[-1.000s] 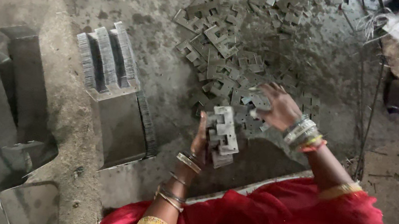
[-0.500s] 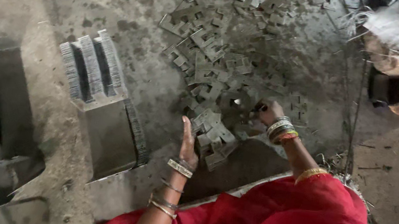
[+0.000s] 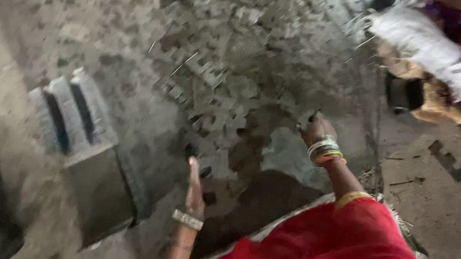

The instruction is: The person picks up metal plates from the floor and stacks them into organized piles.

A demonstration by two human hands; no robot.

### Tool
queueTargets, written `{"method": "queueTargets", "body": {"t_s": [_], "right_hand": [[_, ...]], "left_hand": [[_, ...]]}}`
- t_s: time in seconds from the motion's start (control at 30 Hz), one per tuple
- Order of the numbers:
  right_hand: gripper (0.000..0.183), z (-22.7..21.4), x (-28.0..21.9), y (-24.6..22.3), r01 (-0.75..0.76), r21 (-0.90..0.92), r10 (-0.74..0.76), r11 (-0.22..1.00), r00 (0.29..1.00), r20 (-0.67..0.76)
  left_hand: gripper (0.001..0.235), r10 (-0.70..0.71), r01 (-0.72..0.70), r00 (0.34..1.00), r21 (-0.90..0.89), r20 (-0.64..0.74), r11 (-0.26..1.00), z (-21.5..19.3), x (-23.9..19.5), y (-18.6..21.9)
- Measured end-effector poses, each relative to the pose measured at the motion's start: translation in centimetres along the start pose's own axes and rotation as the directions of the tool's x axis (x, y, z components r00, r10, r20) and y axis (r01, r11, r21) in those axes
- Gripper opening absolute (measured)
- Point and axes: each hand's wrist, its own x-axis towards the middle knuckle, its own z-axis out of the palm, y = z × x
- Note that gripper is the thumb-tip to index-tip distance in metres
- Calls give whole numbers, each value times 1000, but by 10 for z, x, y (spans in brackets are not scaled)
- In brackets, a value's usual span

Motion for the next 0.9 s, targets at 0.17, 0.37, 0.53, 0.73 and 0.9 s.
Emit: {"method": "queueTargets", "body": {"t_s": [0.17, 0.37, 0.53, 0.73, 0.9], "right_hand": [[69, 24, 65, 57, -140, -198, 112, 970, 983, -146], [67, 28, 93, 81, -160, -223, 186, 962, 977, 103], [46, 44, 57, 100, -246, 232, 223, 941, 967, 121], [34, 22, 25, 76, -42, 50, 42, 998, 999, 16], [50, 38, -26, -6, 231, 327, -336, 916, 888, 315]], "left_hand": [[77, -97, 95, 995, -285, 10, 954, -18, 0, -10], [95, -128, 157, 974, 146, -185, 977, 12, -3, 40], [99, -56, 107, 969, 207, -239, 973, 30, -11, 65], [95, -112, 135, 969, 91, -222, 987, 41, -8, 83], [93, -142, 150, 967, 26, -211, 988, 45, -3, 92]]}}
